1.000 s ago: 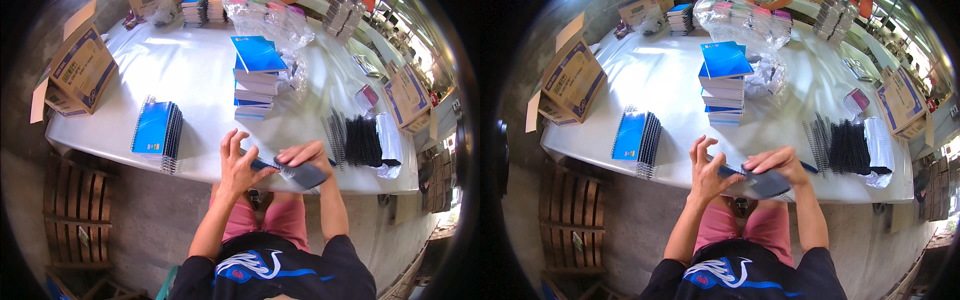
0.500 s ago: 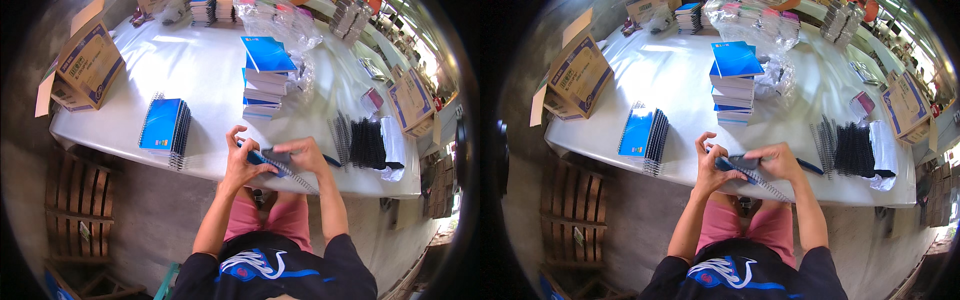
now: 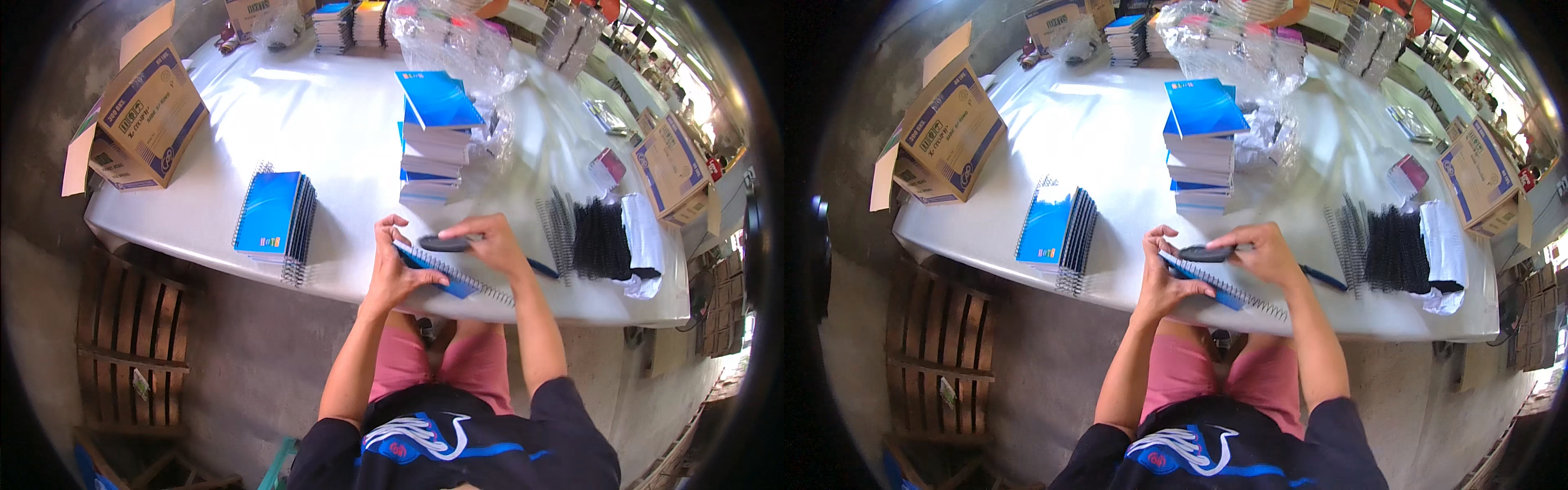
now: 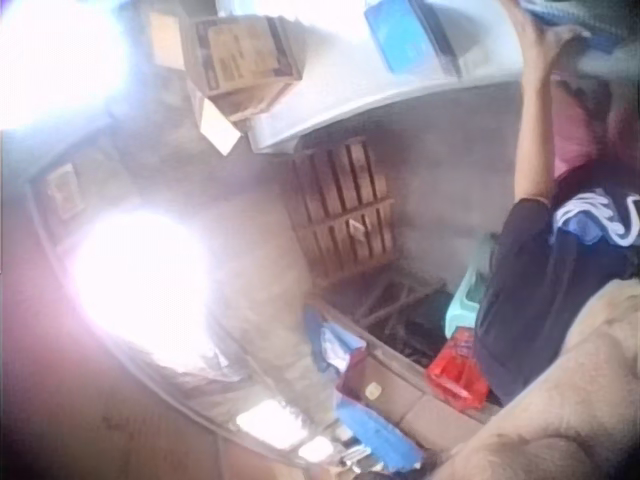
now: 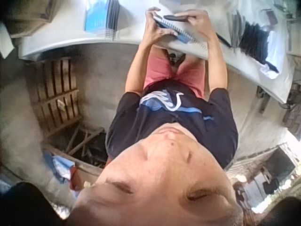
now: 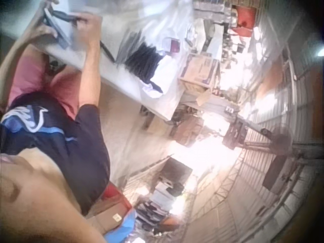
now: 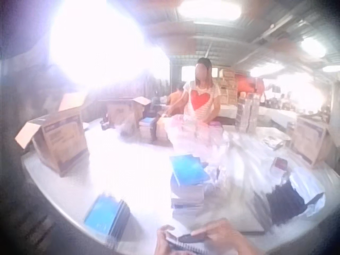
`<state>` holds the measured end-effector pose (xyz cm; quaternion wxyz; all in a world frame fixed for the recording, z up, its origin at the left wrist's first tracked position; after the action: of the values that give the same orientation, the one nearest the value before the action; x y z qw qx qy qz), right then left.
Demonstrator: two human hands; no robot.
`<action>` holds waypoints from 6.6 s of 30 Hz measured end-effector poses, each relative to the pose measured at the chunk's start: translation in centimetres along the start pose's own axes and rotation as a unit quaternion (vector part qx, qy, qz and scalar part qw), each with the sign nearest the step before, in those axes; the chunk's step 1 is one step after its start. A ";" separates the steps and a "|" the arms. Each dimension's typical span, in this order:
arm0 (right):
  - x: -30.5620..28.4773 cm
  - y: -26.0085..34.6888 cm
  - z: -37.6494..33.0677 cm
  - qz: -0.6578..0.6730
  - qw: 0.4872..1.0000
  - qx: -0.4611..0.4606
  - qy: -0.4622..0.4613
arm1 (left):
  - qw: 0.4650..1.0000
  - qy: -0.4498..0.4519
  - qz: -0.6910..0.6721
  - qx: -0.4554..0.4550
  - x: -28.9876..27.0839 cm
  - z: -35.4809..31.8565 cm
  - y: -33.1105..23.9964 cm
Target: The person manually inserts plastic spiral coils into the punched holes of small blue notebooks and clips the ends of the coils using a pair of pliers.
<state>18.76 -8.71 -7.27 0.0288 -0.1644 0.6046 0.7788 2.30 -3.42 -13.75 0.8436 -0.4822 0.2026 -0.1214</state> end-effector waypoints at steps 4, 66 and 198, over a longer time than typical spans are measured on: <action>0.6 -0.5 1.3 -0.074 0.996 0.036 0.025 | 0.999 0.013 0.027 0.012 -0.2 -0.1 -0.3; 7.7 5.7 1.6 0.195 0.966 -0.074 -0.150 | 0.872 -0.373 -0.308 0.069 -9.3 -4.5 -10.2; -2.8 -1.1 -3.8 0.124 0.992 -0.019 -0.025 | 0.954 0.057 0.278 0.100 0.9 0.1 -5.4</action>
<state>22.57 -11.63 -8.30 -0.0557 -0.0691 0.6045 0.7917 3.10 -6.47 -9.27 0.8752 -0.3122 0.3628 0.0707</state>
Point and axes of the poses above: each hand's wrist, its own z-axis towards the middle knuckle, its own x-axis out of the palm, y = z × x, the point moved 4 cm from there along z, towards the middle knuckle, and after that the axes turned 7 degrees about y, right-handed, at the moved point
